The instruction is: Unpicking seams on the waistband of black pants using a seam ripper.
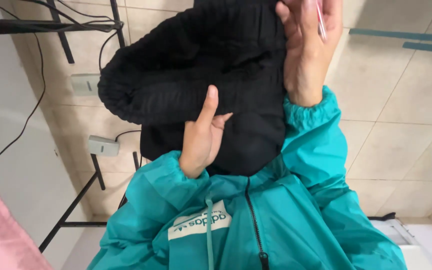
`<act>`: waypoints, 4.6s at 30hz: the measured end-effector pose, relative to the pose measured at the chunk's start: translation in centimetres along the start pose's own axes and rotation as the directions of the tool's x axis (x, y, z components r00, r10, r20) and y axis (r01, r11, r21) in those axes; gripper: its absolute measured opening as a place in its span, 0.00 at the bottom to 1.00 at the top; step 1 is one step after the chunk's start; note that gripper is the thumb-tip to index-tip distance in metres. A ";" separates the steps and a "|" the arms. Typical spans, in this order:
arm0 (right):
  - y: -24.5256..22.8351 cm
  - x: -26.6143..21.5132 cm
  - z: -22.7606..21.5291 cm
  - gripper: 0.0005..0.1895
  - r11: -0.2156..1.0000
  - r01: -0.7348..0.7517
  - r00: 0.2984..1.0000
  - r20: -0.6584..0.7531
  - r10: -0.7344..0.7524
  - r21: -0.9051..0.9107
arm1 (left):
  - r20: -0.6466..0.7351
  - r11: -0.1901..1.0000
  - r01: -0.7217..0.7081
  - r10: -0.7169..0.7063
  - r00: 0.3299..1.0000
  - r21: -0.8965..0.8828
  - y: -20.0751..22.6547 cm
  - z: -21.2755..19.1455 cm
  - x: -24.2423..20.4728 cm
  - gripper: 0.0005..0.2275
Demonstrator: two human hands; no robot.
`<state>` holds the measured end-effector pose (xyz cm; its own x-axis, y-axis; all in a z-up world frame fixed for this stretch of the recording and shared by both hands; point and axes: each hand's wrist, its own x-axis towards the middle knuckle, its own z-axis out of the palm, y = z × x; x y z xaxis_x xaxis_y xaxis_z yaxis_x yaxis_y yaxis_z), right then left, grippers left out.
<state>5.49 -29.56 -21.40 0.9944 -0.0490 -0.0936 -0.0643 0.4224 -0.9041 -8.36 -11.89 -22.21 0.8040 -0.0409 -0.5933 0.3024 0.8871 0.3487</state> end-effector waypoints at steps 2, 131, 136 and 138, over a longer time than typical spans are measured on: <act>0.5 0.0 -0.1 0.13 1.000 0.022 1.000 0.000 -0.022 -0.006 | -0.054 0.999 0.043 -0.044 0.998 -0.003 -0.8 -0.2 0.0 0.13; -1.1 -6.9 2.8 0.17 0.956 0.263 0.946 0.163 -0.282 0.129 | 0.158 0.680 -0.354 0.334 0.929 0.643 1.1 7.4 1.6 0.04; 1.2 -4.8 3.2 0.16 0.988 0.136 0.986 0.084 -0.141 0.071 | 0.071 0.759 -0.339 0.363 0.929 0.556 2.5 7.0 1.8 0.04; 1.3 -4.3 3.4 0.15 0.992 0.112 0.990 0.082 -0.117 0.063 | 0.062 0.713 -0.338 0.383 0.922 0.615 3.5 7.1 1.6 0.05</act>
<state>1.43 -25.69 -20.80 0.9986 -0.0240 0.0467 0.0525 0.4705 -0.8809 -2.35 -12.08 -16.80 0.8884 0.2740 -0.3683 0.2589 0.3635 0.8949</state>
